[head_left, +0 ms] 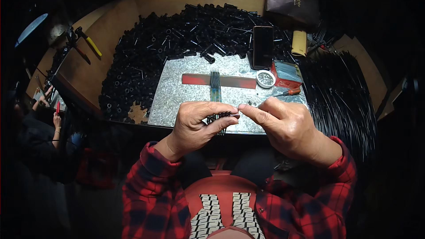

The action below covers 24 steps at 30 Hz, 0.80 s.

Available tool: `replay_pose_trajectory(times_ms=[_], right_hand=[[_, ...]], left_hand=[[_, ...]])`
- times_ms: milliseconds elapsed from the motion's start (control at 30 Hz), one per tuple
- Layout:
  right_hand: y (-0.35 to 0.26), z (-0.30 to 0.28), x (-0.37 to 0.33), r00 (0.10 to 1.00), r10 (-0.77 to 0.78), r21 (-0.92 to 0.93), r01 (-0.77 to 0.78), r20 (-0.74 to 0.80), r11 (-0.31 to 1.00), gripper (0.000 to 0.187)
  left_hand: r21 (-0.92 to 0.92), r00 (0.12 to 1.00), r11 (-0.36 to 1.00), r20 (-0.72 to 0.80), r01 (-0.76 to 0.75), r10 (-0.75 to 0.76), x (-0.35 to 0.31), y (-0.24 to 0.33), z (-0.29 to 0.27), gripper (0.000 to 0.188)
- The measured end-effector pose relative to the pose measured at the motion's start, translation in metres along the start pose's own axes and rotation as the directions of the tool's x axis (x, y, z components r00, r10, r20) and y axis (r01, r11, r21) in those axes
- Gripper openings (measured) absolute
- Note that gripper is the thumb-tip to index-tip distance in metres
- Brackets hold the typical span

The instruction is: Bundling long black wires and inserting them into plastic connectors at a workbench.

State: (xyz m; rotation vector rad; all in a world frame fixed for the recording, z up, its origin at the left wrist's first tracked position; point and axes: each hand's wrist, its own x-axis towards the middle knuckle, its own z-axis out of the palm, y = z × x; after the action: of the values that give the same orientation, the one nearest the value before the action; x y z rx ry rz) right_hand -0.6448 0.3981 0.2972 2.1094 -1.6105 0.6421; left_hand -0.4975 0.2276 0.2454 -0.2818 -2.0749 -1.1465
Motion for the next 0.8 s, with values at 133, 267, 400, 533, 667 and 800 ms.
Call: replay_pose_trajectory(times_ms=[133,267,400,533,667,800], right_hand=[[-0.002,-0.003,-0.001,1.000,0.020,-0.005,-0.020,-0.011,1.000,0.043],[0.002,-0.002,-0.002,1.000,0.007,-0.009,-0.007,-0.008,1.000,0.043],[0.003,-0.002,-0.003,1.000,0.002,0.014,-0.002,-0.001,1.000,0.043],[0.001,0.005,-0.002,0.993,0.075,0.052,-0.071,-0.086,0.996,0.033],[0.007,-0.004,0.001,0.999,0.036,0.050,-0.034,-0.037,0.998,0.028],[0.008,-0.006,0.005,0.999,-0.036,0.037,0.037,-0.026,0.999,0.031]], left_hand=[[-0.031,1.000,0.999,-0.009,0.017,-0.018,0.000,-0.002,0.001,0.016],[-0.012,1.000,1.000,-0.005,-0.008,0.008,0.001,-0.002,0.002,0.016],[-0.022,1.000,1.000,0.017,0.010,-0.010,0.002,-0.002,0.004,0.016],[0.000,1.000,1.000,0.015,-0.008,0.008,0.003,0.000,0.004,0.016],[-0.015,1.000,1.000,0.019,-0.020,0.021,0.005,-0.002,0.005,0.018],[0.041,0.996,0.997,0.054,-0.067,0.065,0.007,-0.002,0.004,0.019]])
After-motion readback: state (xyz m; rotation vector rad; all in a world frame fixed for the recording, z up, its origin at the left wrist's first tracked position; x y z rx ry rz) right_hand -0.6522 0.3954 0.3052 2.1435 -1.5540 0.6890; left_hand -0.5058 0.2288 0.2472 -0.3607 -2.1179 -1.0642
